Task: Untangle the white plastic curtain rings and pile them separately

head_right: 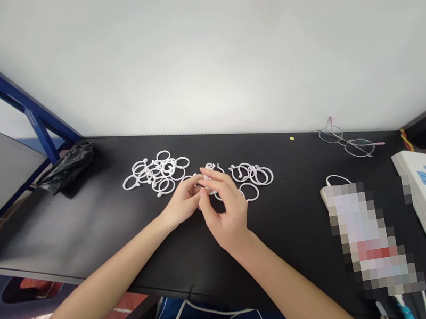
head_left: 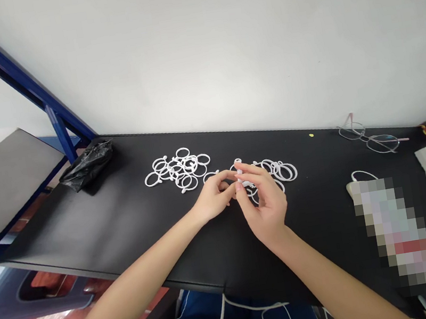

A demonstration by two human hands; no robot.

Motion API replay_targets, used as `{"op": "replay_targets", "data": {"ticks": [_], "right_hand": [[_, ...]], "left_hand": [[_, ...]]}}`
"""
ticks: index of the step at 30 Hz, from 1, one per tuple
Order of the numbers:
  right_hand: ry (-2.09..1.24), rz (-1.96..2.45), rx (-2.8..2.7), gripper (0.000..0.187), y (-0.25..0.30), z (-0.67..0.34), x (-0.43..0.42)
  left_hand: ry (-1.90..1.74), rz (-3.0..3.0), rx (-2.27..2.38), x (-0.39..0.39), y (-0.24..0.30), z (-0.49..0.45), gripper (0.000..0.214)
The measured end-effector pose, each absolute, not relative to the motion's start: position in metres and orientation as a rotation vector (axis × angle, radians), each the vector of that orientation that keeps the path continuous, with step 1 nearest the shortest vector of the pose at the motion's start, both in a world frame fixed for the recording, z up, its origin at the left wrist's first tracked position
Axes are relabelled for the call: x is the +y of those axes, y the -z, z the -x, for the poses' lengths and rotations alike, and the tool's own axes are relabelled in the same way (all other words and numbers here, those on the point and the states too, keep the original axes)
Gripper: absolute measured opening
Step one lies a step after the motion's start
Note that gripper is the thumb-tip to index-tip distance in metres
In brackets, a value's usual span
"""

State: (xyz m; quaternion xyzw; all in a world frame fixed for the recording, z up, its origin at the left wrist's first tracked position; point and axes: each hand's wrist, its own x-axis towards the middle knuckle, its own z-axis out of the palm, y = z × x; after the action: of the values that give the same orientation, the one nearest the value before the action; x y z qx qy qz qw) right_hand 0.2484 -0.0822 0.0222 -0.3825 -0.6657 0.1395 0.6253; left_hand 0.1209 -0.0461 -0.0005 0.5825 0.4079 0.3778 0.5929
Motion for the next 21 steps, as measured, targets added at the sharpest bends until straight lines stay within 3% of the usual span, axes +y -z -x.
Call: {"op": "replay_targets", "data": {"ticks": [11,21], "right_hand": [[-0.304,0.872,-1.549,0.025,-0.024,-0.248,-0.082],[-0.384,0.815,-1.614,0.022,-0.025,-0.247,-0.083]], "left_hand": [[-1.036,-1.134,0.945,-0.048,-0.026,-0.12,0.018],[-0.967,-0.926,0.918,-0.045,-0.029,-0.118,0.037]]}}
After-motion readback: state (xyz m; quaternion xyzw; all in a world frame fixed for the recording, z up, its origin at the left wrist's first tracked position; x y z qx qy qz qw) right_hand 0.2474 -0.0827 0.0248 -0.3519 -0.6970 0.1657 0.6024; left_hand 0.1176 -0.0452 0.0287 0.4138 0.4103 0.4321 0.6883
